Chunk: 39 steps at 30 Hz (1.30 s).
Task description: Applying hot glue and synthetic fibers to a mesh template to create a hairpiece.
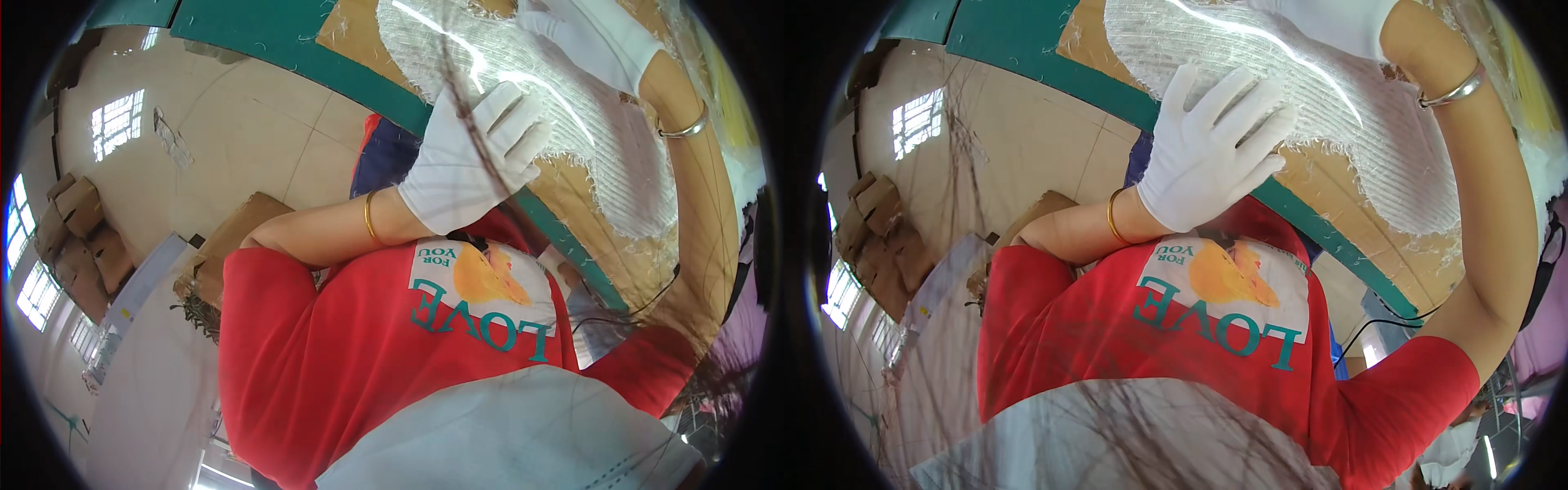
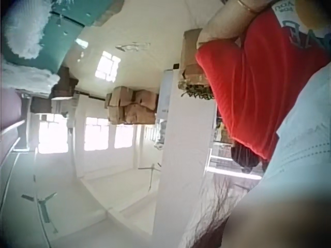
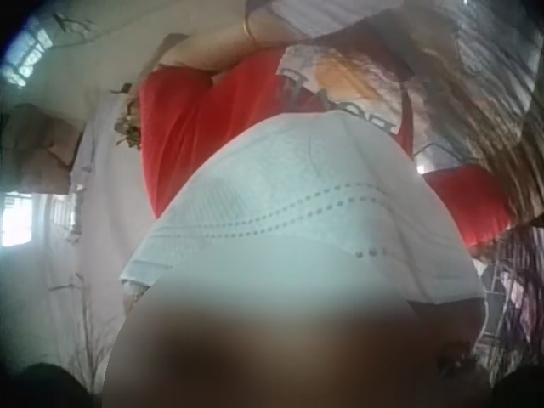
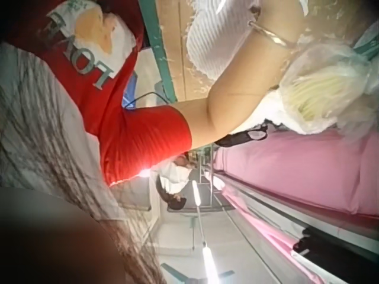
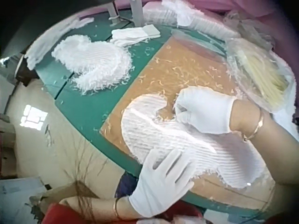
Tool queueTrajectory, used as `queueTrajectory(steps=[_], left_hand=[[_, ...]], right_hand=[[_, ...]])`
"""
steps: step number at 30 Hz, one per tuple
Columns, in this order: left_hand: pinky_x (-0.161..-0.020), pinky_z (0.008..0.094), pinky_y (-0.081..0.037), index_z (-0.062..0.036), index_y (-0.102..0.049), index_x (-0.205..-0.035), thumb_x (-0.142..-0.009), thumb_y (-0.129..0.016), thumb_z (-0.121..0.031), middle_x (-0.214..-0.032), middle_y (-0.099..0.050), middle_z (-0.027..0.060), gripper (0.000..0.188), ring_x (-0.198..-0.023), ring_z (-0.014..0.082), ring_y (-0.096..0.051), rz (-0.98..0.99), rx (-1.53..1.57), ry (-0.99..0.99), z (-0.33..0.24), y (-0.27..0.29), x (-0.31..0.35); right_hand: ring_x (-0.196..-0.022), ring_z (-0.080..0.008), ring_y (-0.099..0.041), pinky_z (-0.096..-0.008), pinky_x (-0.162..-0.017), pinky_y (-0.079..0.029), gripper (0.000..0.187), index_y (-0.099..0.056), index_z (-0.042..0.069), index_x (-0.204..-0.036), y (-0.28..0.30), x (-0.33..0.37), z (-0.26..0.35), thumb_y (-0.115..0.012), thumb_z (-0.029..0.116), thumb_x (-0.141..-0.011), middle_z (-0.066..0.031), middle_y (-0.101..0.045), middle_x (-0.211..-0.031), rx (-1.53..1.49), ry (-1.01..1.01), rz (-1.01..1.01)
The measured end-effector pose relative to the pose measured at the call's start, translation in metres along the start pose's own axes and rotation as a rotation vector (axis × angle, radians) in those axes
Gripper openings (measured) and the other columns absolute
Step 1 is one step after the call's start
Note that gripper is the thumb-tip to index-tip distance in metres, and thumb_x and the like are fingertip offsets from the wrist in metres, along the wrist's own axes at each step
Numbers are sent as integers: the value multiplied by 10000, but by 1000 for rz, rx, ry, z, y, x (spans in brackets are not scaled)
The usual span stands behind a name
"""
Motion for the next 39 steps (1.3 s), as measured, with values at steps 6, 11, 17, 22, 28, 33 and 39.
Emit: queueTrajectory(steps=[6, 11, 17, 22, 28, 33, 39], left_hand=[[-980, 566, -367, -131, -695, -1200, -840, -743, -327, -1315, -593, 50, 413, -1228, 262, -522, -18, -30, 2, 6, 5, 2], [-955, 547, -366, -131, -696, -1207, -848, -733, -335, -1310, -597, 56, 414, -1219, 260, -536, 21, -32, -50, 5, 3, -6], [-962, 551, -357, -134, -695, -1232, -833, -743, -323, -1317, -597, 61, 444, -1200, 270, -543, 51, -83, -27, -4, -9, -3], [-992, 548, -359, -120, -689, -1250, -826, -748, -300, -1330, -593, 75, 464, -1195, 297, -552, 81, -23, -27, 3, 3, -6], [-1032, 547, -358, -95, -675, -1276, -843, -726, -258, -1338, -587, 109, 465, -1221, 327, -538, 41, 21, -44, 3, -2, -31], [-1013, 541, -361, -100, -676, -1268, -870, -706, -242, -1348, -585, 116, 424, -1208, 323, -535, 60, -161, -37, 13, -11, -28], [-963, 514, -376, -126, -696, -1205, -873, -722, -248, -1233, -605, 81, 354, -1111, 297, -561, 48, -216, -35, 18, -12, -26]], right_hand=[[-933, -352, -708, -394, -880, -566, 295, -717, 9, -1144, 26, 4, 29, -664, 211, -936, -194, -728, -1055, 167, -806, 23], [-913, -327, -701, -389, -856, -559, 385, -700, 5, -1166, 51, 24, 63, -785, 203, -848, -180, -713, -1014, 661, -488, -141], [-1272, -247, -616, -327, -1055, -459, 394, -632, 14, -1362, 140, 239, 55, -579, 261, -1059, -118, -655, -1389, 726, -740, -638], [-1257, -346, -622, -383, -1043, -472, 577, -578, 118, -1440, 153, 470, 69, -538, 503, -1012, -162, -657, -1364, 1097, -1586, -450], [-1313, -410, -567, -443, -1089, -440, 736, -526, 125, -1490, 99, 586, 60, -531, 637, -961, -208, -604, -1423, 836, -1844, -456], [-1270, -422, -593, -461, -1067, -452, 693, -544, 65, -1446, 72, 575, 31, -595, 562, -966, -256, -633, -1356, 746, -1757, -384], [-1133, -391, -661, -441, -1004, -474, 632, -633, 11, -1324, 62, 568, 29, -655, 515, -942, -239, -704, -1203, 683, -1795, -495]])
Point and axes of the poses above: each hand's wrist, its own x-axis away from the middle knuckle, its own y-axis out of the back of the hand, z = x × y, the point moved 8 cm from there along -x, towards the middle knuckle
